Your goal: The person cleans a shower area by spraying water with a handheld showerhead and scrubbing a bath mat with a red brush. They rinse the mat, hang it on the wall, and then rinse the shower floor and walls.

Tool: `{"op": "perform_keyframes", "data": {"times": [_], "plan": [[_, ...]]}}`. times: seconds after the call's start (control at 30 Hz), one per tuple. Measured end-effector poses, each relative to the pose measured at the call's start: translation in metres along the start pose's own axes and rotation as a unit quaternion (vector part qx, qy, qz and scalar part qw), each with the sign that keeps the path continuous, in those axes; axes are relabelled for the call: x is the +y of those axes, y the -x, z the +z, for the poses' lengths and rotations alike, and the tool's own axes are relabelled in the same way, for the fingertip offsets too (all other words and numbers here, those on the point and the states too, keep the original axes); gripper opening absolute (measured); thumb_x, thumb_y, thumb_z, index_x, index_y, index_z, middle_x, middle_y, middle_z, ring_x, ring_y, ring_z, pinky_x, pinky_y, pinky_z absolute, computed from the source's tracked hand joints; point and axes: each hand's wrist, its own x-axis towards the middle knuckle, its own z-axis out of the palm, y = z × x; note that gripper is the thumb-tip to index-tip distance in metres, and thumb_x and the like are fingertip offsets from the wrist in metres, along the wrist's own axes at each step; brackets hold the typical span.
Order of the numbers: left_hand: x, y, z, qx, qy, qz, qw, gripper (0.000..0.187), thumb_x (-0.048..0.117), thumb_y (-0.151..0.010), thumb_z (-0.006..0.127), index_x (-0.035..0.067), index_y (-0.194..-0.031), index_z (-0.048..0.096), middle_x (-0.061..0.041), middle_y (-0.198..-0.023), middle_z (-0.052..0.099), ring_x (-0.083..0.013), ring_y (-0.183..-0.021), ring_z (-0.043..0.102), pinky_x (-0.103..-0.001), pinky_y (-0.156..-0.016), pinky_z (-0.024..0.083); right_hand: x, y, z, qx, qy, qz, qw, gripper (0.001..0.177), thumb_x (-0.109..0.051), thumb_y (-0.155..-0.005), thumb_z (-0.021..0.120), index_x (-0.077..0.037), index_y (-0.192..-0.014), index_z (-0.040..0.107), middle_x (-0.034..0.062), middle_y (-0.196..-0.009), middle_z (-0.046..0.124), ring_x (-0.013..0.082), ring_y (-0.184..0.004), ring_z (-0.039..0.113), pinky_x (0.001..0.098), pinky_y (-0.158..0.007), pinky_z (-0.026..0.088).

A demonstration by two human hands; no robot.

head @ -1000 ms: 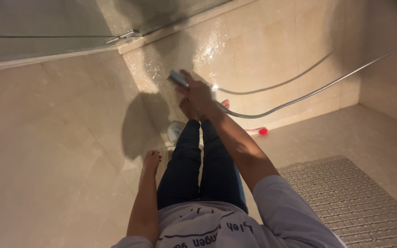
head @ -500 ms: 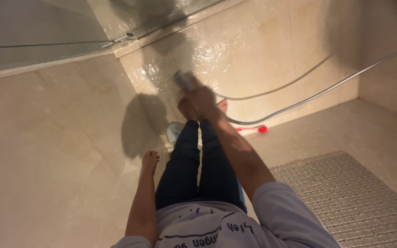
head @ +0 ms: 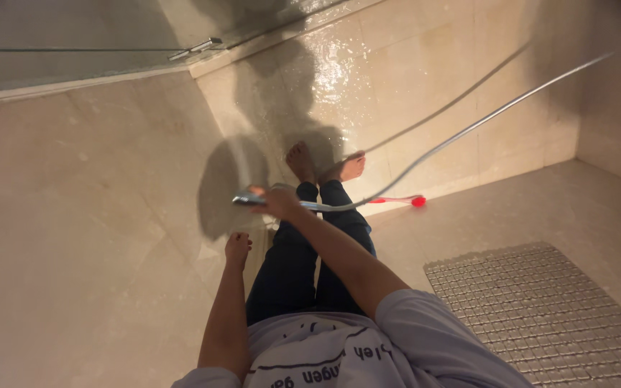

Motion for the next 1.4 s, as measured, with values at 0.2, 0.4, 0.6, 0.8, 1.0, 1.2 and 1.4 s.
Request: {"op": "perform_keyframes", "data": {"times": [0.2, 0.4, 0.6, 0.8, 1.0, 1.2, 1.4], "plan": [[-0.014, -0.001, 0.004, -0.005, 0.027, 0.004, 1.0, 0.028, 0.021, -0.098, 0.054, -0.001, -0.109, 0.068, -0.012, -0.094, 0.071, -0.0199, -0.081, 0.069, -0.034, -0.07, 0.057, 0.04, 0.029, -0.025, 0.085, -0.092, 0.094, 0.988, 0.084, -0.076, -0.086, 0.052, -0.029, -0.155, 0.04, 0.0133, -0.095, 0.075, 0.0344, -0.09, 0.074, 0.0484, -0.078, 0.057], [-0.009, -0.001, 0.012, -0.019, 0.014, -0.015, 1.0, 0.027, 0.021, -0.097, 0.059, -0.001, -0.111, 0.068, -0.014, -0.094, 0.073, -0.0218, -0.08, 0.07, -0.034, -0.07, 0.057, 0.039, 0.029, -0.001, 0.152, -0.134, -0.057, 0.978, 0.077, -0.074, -0.09, 0.056, -0.028, -0.149, 0.04, 0.0156, -0.108, 0.076, 0.0369, -0.092, 0.075, 0.048, -0.076, 0.057], [-0.001, -0.005, 0.003, -0.018, 0.011, 0.018, 1.0, 0.027, 0.022, -0.098, 0.058, -0.001, -0.109, 0.068, -0.013, -0.094, 0.072, -0.0207, -0.08, 0.07, -0.034, -0.07, 0.057, 0.095, 0.05, -0.021, 0.121, -0.157, 0.166, 0.966, 0.075, -0.07, -0.089, 0.059, -0.028, -0.15, 0.045, 0.0205, -0.112, 0.074, 0.042, -0.103, 0.07, 0.0535, -0.086, 0.054], [-0.004, -0.007, 0.0, -0.01, 0.002, 0.01, 1.0, 0.027, 0.022, -0.098, 0.057, 0.0, -0.109, 0.069, -0.012, -0.093, 0.071, -0.0194, -0.08, 0.069, -0.033, -0.071, 0.057, 0.126, 0.097, -0.037, 0.114, -0.217, 0.149, 0.958, 0.072, -0.069, -0.086, 0.061, -0.03, -0.145, 0.05, 0.0176, -0.113, 0.074, 0.0405, -0.108, 0.07, 0.0505, -0.091, 0.054], [0.003, -0.008, 0.012, -0.025, -0.027, 0.013, 0.999, 0.028, 0.022, -0.098, 0.058, -0.001, -0.109, 0.068, -0.013, -0.091, 0.071, -0.0206, -0.079, 0.068, -0.034, -0.073, 0.056, 0.154, 0.135, -0.043, 0.087, -0.176, 0.221, 0.955, 0.072, -0.073, -0.085, 0.059, -0.033, -0.145, 0.05, 0.0144, -0.11, 0.076, 0.0393, -0.108, 0.069, 0.0506, -0.093, 0.053], [0.022, -0.005, 0.02, -0.033, -0.038, 0.042, 0.998, 0.028, 0.021, -0.098, 0.055, 0.0, -0.109, 0.068, -0.013, -0.09, 0.072, -0.0214, -0.078, 0.069, -0.034, -0.073, 0.055, 0.184, 0.148, -0.026, 0.117, -0.15, 0.212, 0.958, 0.077, -0.077, -0.085, 0.057, -0.033, -0.147, 0.047, 0.0154, -0.102, 0.077, 0.0406, -0.101, 0.072, 0.0513, -0.089, 0.055], [0.037, 0.006, 0.024, -0.039, -0.054, 0.066, 0.996, 0.03, 0.023, -0.101, 0.053, -0.001, -0.112, 0.068, -0.013, -0.092, 0.072, -0.0213, -0.081, 0.069, -0.034, -0.075, 0.056, 0.186, 0.161, -0.033, 0.171, -0.16, 0.206, 0.95, 0.075, -0.07, -0.084, 0.066, -0.032, -0.146, 0.047, 0.0139, -0.097, 0.076, 0.0387, -0.095, 0.073, 0.0509, -0.083, 0.056]]}}
